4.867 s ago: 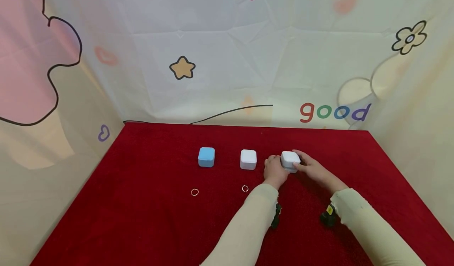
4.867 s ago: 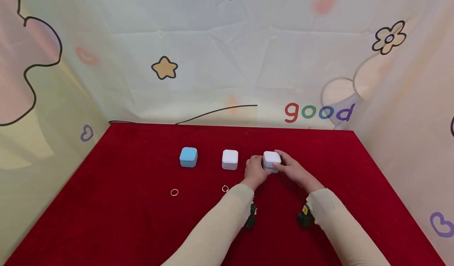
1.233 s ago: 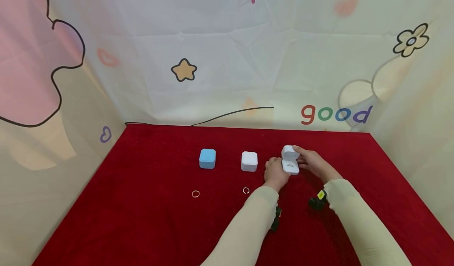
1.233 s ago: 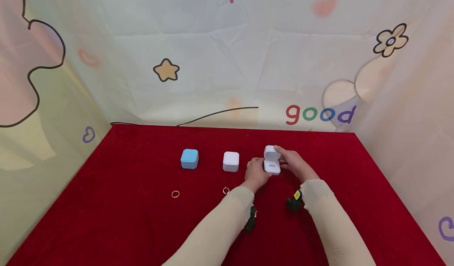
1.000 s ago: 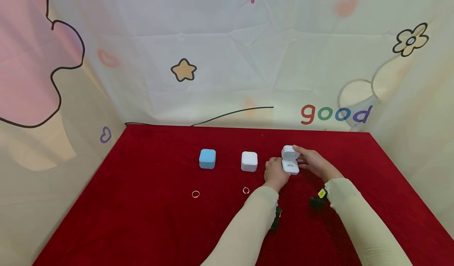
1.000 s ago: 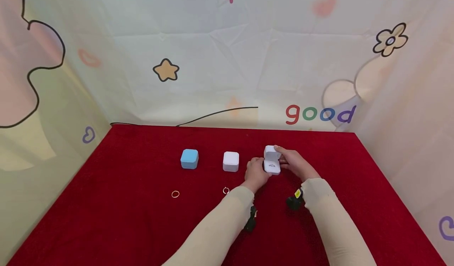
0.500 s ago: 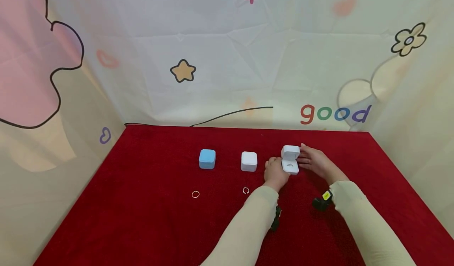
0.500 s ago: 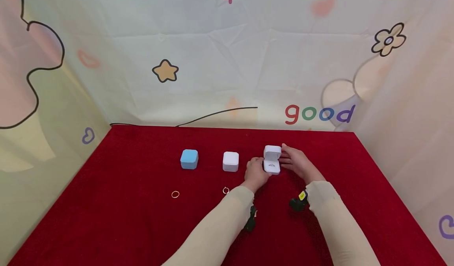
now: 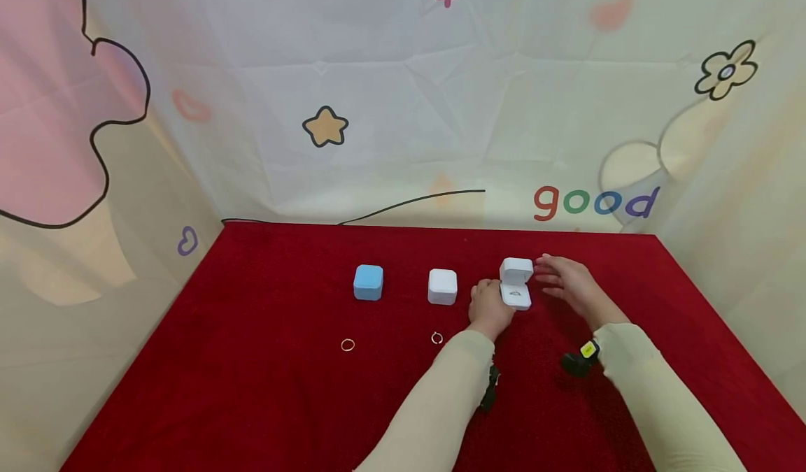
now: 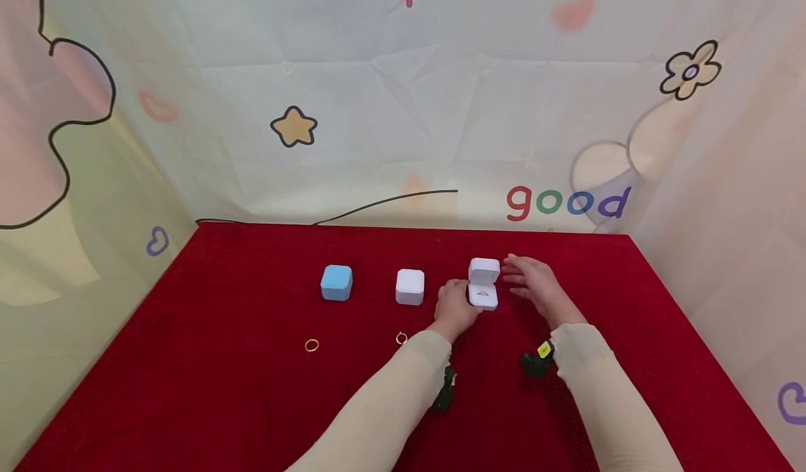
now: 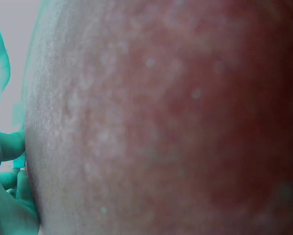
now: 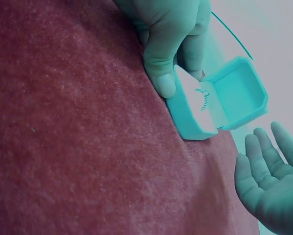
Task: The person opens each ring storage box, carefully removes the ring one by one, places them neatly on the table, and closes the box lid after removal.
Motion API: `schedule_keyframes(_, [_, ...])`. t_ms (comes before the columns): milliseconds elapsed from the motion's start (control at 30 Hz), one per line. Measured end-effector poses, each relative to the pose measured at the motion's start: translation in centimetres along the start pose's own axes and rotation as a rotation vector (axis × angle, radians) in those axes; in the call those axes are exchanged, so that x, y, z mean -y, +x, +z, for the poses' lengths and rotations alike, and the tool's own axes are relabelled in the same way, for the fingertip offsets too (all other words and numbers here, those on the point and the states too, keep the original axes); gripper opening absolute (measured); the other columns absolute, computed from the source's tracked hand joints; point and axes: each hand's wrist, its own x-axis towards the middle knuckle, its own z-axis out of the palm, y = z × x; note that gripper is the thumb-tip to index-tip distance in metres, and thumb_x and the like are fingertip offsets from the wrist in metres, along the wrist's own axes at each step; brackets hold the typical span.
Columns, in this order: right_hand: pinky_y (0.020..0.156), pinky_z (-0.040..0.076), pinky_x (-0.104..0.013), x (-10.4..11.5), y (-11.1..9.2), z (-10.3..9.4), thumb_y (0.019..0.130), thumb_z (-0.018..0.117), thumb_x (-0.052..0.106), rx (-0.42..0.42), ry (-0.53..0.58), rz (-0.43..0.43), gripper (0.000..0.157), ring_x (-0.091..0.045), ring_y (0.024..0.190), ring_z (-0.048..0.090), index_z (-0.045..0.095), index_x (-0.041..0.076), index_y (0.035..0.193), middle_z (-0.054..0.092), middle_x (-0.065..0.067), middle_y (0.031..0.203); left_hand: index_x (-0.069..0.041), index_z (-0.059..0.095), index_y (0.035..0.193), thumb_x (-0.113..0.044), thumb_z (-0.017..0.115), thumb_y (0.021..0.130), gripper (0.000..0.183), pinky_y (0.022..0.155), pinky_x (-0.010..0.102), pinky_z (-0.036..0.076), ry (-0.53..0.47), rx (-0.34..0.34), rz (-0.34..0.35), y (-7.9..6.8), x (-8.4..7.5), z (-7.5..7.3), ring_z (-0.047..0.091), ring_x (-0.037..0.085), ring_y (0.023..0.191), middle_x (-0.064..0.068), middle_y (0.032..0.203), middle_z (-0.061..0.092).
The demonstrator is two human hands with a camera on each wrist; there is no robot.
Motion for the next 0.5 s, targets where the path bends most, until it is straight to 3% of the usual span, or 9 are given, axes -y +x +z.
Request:
schedule_keyframes(233, [0.085,0.055,-0.014,0.2,-0.7,-0.3,0.109,0.040,0.046,-0.027,0.052,-0.048,0.067,0.001,0.100,0.062,0.036,-0.005,0.152,0.061,0.018,0.108,-0.008,0.065,0.132,-0.018,0.079,0.088,0.047,0.099,0.033,0.053,0.001,0.003,-0.007,0.1,0.0,0.2,0.055,0.021,0.120,0.005,0.135,0.062])
schedule_keyframes(500, [0.085,0.056,-0.011,-0.1,-2.3,0.1,0.107,0.048,0.041,-0.026,0.172,-0.085,0.057,0.004,0.094,0.065,0.042,-0.001,0.146,0.064,0.020,0.101,-0.008,0.067,0.130,-0.018,0.080,0.087,0.046,0.097,0.034,0.054,-0.012,-0.011,0.006,0.1,0.2,0.2,0.056,0.021,0.118,0.006,0.133,0.063])
